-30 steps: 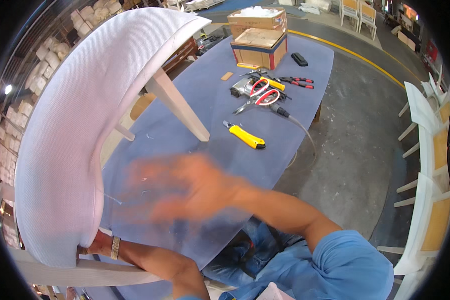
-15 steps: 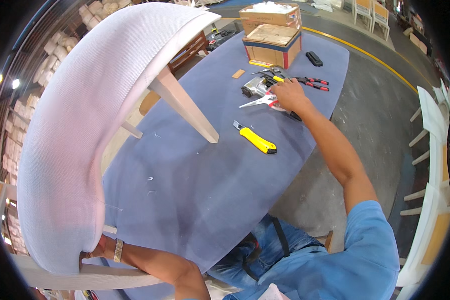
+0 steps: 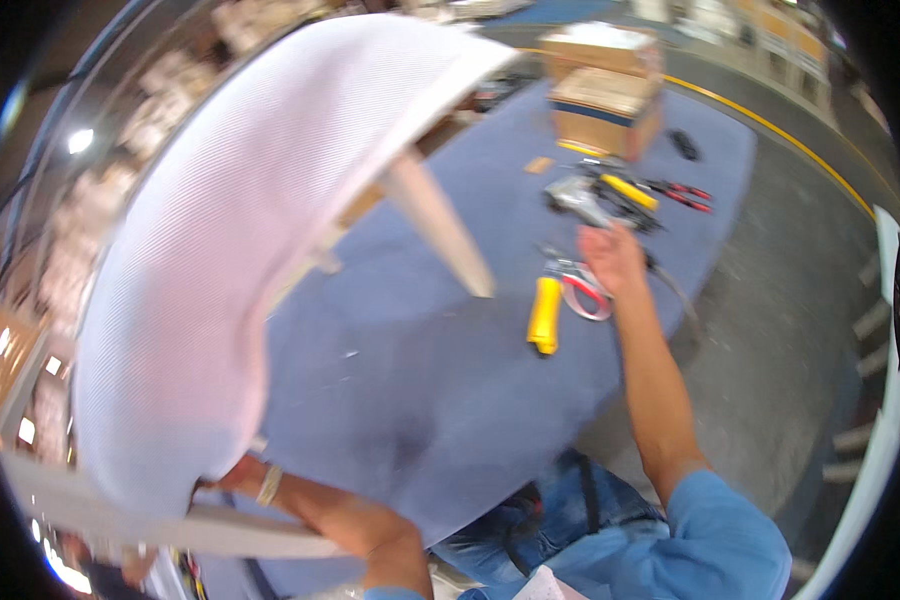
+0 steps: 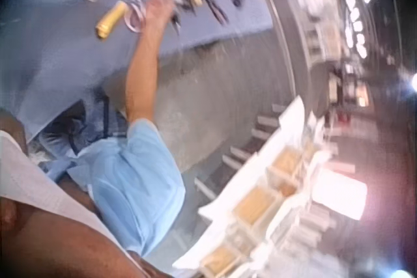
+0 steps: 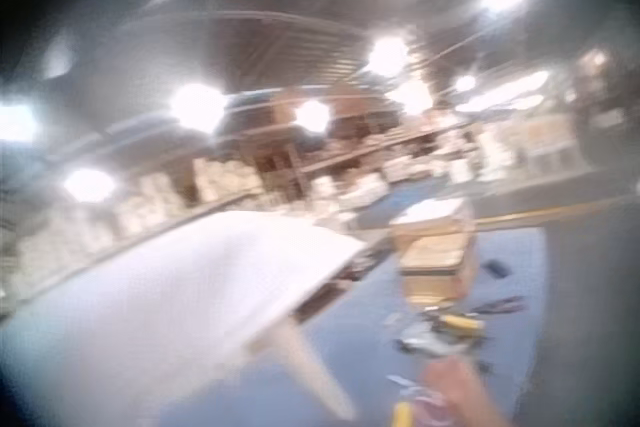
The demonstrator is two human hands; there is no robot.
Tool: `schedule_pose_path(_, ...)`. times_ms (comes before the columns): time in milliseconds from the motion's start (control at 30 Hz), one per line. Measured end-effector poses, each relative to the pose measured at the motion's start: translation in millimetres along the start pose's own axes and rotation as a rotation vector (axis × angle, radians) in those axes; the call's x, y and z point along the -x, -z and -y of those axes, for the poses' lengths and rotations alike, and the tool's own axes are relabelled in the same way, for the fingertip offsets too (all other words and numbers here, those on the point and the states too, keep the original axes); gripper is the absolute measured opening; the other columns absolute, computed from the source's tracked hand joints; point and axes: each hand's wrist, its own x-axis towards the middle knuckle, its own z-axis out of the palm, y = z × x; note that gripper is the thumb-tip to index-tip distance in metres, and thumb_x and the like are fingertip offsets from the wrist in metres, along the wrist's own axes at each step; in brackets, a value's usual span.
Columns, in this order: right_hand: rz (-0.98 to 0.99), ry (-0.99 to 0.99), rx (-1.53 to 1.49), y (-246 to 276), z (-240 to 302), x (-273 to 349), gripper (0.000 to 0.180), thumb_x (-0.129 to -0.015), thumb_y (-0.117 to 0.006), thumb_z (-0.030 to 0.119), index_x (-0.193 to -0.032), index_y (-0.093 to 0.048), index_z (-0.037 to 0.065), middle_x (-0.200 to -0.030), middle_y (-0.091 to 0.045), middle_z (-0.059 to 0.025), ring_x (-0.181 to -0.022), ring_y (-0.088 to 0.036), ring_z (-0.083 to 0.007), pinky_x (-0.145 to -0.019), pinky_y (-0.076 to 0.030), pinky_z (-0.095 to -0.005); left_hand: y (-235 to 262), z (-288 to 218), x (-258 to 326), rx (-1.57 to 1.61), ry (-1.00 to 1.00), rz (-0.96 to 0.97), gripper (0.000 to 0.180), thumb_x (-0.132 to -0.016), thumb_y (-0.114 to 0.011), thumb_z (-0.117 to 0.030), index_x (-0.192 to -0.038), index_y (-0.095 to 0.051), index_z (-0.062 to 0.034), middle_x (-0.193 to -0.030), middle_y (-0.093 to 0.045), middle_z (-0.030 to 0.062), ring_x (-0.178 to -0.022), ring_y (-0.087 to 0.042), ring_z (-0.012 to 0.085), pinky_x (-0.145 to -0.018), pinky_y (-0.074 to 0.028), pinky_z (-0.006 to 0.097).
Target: The person covers a wooden chair frame with white fabric, smoothing and stretching it over the seat. They use a pneumatic staple gun to secure the fabric to the underside of the chair and scissors to trim excess material. The person repeatedly repositions the chair to access different sides while stapling and trimming.
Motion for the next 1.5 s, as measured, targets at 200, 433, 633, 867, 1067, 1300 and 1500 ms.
schedule_pose_path(200,-0.117,0.148,-0.67,-12.4,-12.6,-32.4,0.068,-0.091,-0.07,0.04,-0.129,-0.048,-0.013,-0.118,-0.062,-0.0256,-0.111,-0.063,-0.0358,-0.1,-0.053,-0.0488,-9.6,40.5,25.7,0.014,-0.093,0.057,0.05,-0.097,-0.066,-0.033,-0.133,-0.059,0.0016,-0.123,-0.069,0.018,-0.108,-0.069,0.0214,-0.085,-0.063,0.037)
schedule_pose_path(433,-0.309,0.114,-0.063,-7.4,3.6,-120.3,0.048,-0.087,-0.076,0.045,-0.098,-0.059,0.002,-0.078,-0.06,-0.0083,-0.065,-0.06,-0.0172,-0.055,-0.051,-0.0271,-21.5,27.6,42.6,-0.045,-0.205,0.183,0.049,-0.099,-0.063,-0.029,-0.132,-0.058,0.0057,-0.125,-0.068,0.0187,-0.109,-0.069,0.0214,-0.08,-0.064,0.034)
schedule_pose_path(633,-0.335,0.192,0.137,-69.6,9.5,-69.3,0.039,-0.093,-0.067,0.043,-0.097,-0.062,0.004,-0.073,-0.063,-0.0061,-0.058,-0.057,-0.0133,-0.05,-0.049,-0.0269,-7.3,39.1,38.1,0.027,-0.213,0.301,0.042,-0.099,-0.062,-0.024,-0.131,-0.06,0.0029,-0.127,-0.068,0.0195,-0.109,-0.07,0.0254,-0.081,-0.064,0.038)
schedule_pose_path(867,0.353,0.298,0.06,-204.7,-16.8,153.9,0.05,-0.1,-0.06,0.035,-0.141,-0.049,0.009,-0.145,-0.051,-0.0225,-0.133,-0.055,-0.0325,-0.094,-0.06,-0.0452,-25.6,46.2,41.8,0.141,-0.178,0.157,0.042,-0.1,-0.061,-0.025,-0.132,-0.06,0.0015,-0.126,-0.068,0.019,-0.109,-0.069,0.0254,-0.083,-0.063,0.038)
schedule_pose_path(1067,0.908,0.231,0.072,-211.1,-107.5,221.5,0.045,-0.103,-0.054,0.025,-0.146,-0.043,0.017,-0.157,-0.036,-0.0222,-0.14,-0.045,-0.0402,-0.1,-0.056,-0.0565,-44.5,47.4,50.9,0.13,-0.142,0.045,0.042,-0.101,-0.061,-0.026,-0.132,-0.06,0.0018,-0.125,-0.068,0.0188,-0.107,-0.069,0.0244,-0.082,-0.062,0.037)
schedule_pose_path(1300,1.118,0.318,0.228,-260.2,-201.1,330.4,0.031,-0.091,-0.065,0.013,-0.119,-0.052,0.009,-0.134,-0.052,-0.0207,-0.124,-0.055,-0.0376,-0.097,-0.055,-0.0493,-64.9,49.4,61.1,0.093,-0.097,-0.037,0.043,-0.101,-0.06,-0.027,-0.133,-0.06,0.0022,-0.124,-0.068,0.0186,-0.106,-0.069,0.0233,-0.082,-0.061,0.036)
schedule_pose_path(1500,1.257,0.767,0.555,-253.4,-239.4,341.4,0.025,-0.087,-0.067,0.013,-0.107,-0.053,0.005,-0.113,-0.058,-0.0158,-0.105,-0.06,-0.0289,-0.089,-0.053,-0.0418,-69.3,48.9,65.3,0.063,-0.074,-0.086,0.044,-0.102,-0.06,-0.028,-0.133,-0.06,0.0026,-0.124,-0.069,0.0184,-0.105,-0.069,0.0223,-0.082,-0.061,0.036)
